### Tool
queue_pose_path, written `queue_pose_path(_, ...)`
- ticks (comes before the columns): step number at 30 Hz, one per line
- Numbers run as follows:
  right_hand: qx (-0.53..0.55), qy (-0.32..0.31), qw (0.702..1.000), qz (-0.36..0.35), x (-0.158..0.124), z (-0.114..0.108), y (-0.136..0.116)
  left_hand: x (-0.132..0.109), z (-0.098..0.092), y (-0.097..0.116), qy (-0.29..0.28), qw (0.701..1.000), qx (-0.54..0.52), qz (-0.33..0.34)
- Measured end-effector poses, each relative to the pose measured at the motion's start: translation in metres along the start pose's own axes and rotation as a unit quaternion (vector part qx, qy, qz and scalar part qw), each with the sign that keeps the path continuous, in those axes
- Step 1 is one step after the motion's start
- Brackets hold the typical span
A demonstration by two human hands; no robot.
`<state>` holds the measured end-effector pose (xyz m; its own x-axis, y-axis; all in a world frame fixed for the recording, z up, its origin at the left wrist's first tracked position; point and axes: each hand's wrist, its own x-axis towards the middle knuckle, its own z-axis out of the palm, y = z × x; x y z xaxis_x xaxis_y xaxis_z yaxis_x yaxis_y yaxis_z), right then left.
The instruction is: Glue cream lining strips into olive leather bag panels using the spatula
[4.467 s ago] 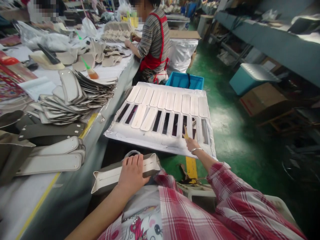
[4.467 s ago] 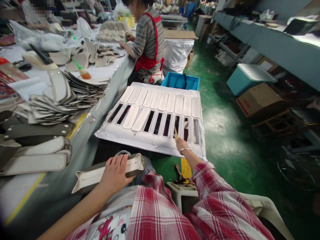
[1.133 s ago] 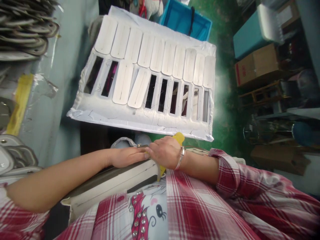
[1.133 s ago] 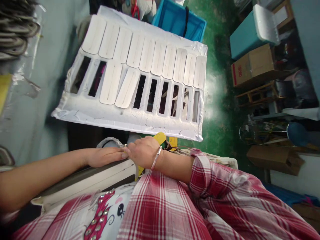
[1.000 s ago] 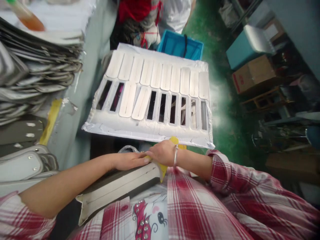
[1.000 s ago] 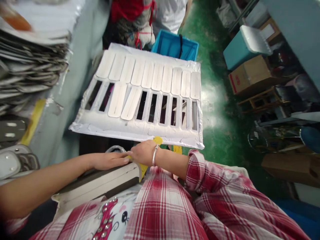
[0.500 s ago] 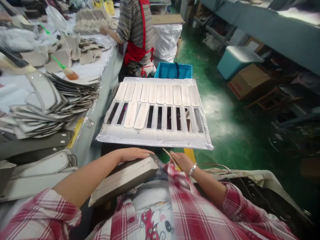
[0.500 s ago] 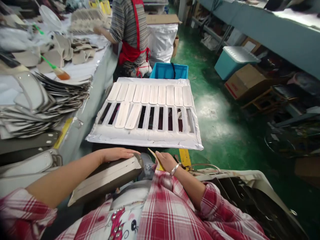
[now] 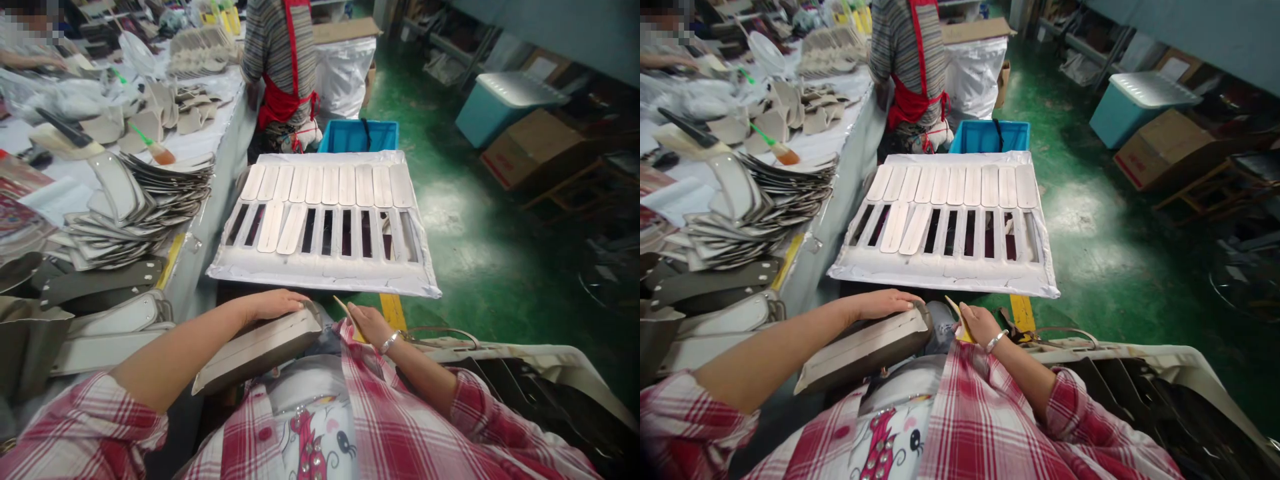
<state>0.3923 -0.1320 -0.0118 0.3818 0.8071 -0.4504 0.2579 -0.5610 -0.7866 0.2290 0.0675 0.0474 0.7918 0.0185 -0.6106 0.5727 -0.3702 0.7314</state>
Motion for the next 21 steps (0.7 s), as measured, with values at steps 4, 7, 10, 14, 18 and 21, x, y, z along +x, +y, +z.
queue_pose_path(4,-0.080,0.024,0.995,-0.045,0.008,0.000,0.004,0.004,0.013,0.014,0.055,0.995,0.078,-0.024)
queue_pose_path(7,-0.053,0.016,0.998,-0.036,0.014,-0.001,-0.001,0.005,0.028,0.020,0.114,0.985,0.109,-0.067)
queue_pose_path(10,0.013,-0.003,0.999,-0.038,0.014,-0.004,-0.007,-0.003,0.042,0.021,0.171,0.972,0.125,-0.099)
queue_pose_path(14,0.182,-0.076,0.980,-0.013,-0.002,-0.009,-0.004,-0.017,0.050,0.018,0.182,0.971,0.142,-0.070)
queue_pose_path(18,0.302,-0.152,0.941,0.029,-0.029,-0.013,0.005,-0.019,0.059,0.018,0.187,0.953,0.232,-0.060)
queue_pose_path(21,0.345,-0.231,0.910,0.025,-0.045,-0.016,0.011,-0.013,0.070,0.023,0.215,0.922,0.314,-0.067)
